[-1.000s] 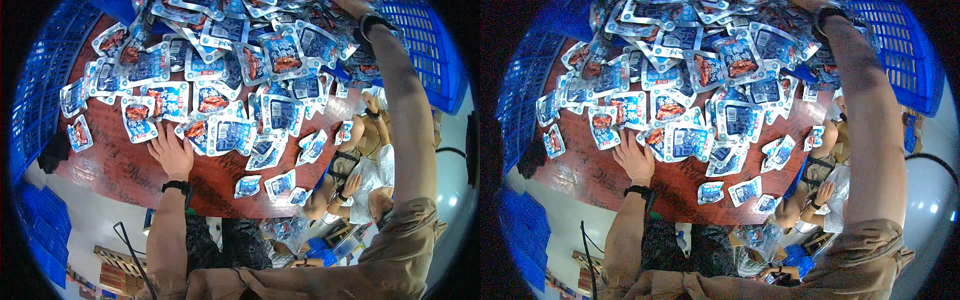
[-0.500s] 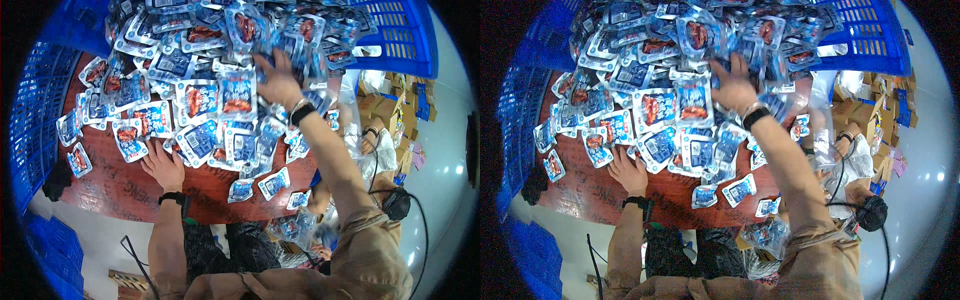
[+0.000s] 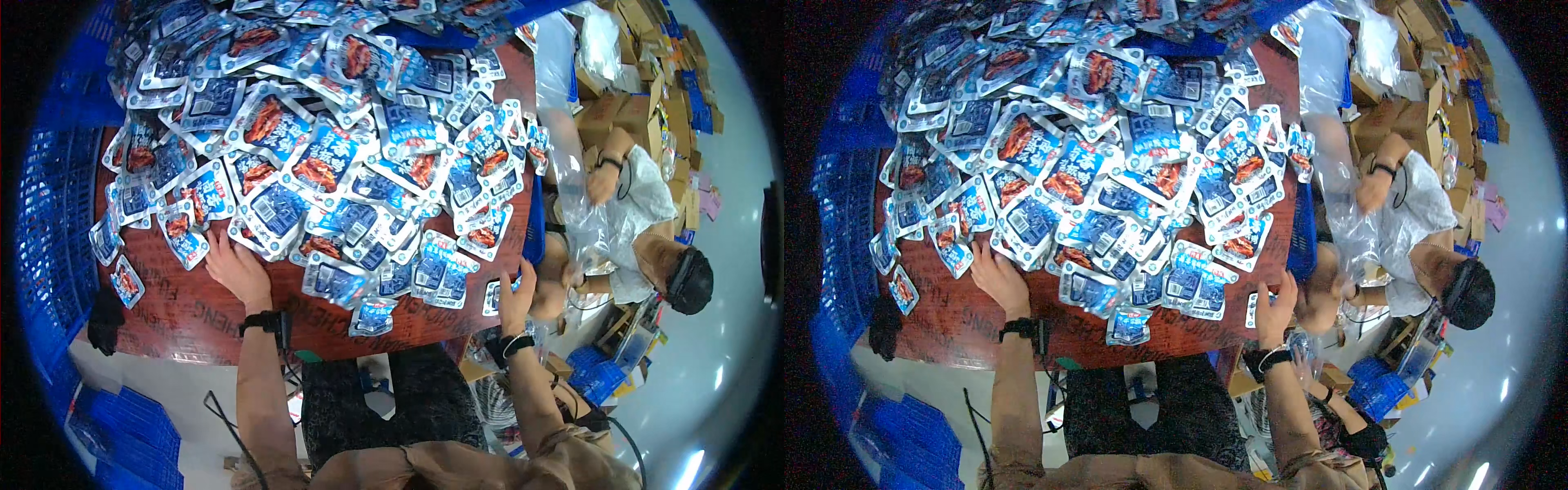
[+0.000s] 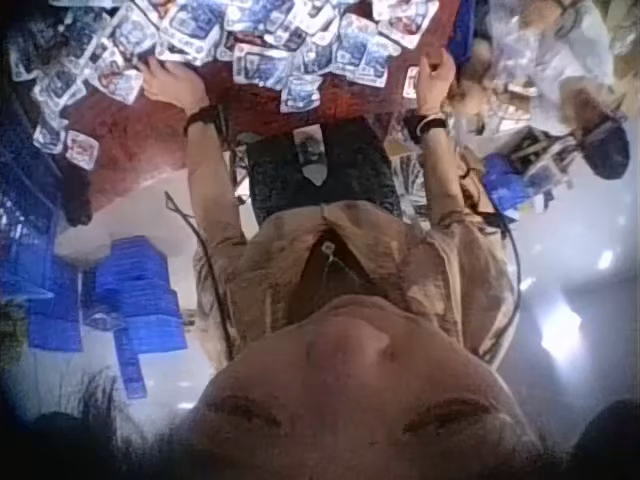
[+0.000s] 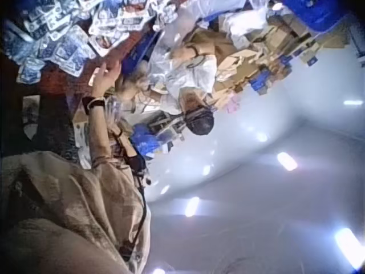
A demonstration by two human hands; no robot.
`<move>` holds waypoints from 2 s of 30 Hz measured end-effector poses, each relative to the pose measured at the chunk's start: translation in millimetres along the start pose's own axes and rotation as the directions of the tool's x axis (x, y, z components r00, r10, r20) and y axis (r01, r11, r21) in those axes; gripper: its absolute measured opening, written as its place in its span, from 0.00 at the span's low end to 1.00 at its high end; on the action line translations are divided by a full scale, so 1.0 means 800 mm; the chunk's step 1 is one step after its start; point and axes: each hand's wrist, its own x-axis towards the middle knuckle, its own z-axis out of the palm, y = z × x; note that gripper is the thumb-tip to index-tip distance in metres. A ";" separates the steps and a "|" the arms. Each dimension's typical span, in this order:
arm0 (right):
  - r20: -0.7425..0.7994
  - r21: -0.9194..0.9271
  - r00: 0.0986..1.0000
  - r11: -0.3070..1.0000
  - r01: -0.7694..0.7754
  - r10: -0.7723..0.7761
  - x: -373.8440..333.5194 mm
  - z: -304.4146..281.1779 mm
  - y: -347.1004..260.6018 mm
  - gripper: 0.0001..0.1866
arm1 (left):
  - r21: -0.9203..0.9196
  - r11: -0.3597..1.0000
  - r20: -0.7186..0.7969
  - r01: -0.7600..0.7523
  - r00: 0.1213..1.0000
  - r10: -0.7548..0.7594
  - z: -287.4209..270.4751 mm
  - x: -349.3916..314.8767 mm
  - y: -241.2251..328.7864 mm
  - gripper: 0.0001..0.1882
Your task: Sorting and bagging small blue and white pouches into plastic bags.
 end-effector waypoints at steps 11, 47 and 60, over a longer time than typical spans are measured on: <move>0.131 0.379 0.954 0.876 -0.299 0.269 -0.111 0.063 0.007 0.30 | -0.430 0.887 0.283 0.169 0.958 -0.045 -0.053 -0.227 0.096 0.45; 0.155 0.246 0.944 0.937 0.250 -0.292 0.110 -0.012 -0.058 0.18 | -0.272 0.854 0.395 -0.443 0.758 0.519 -0.031 -0.239 0.151 0.49; 0.294 -0.189 0.922 0.930 0.315 -0.253 0.270 0.046 -0.198 0.22 | 0.241 0.956 -0.268 0.167 0.958 -0.099 -0.129 0.093 -0.244 0.46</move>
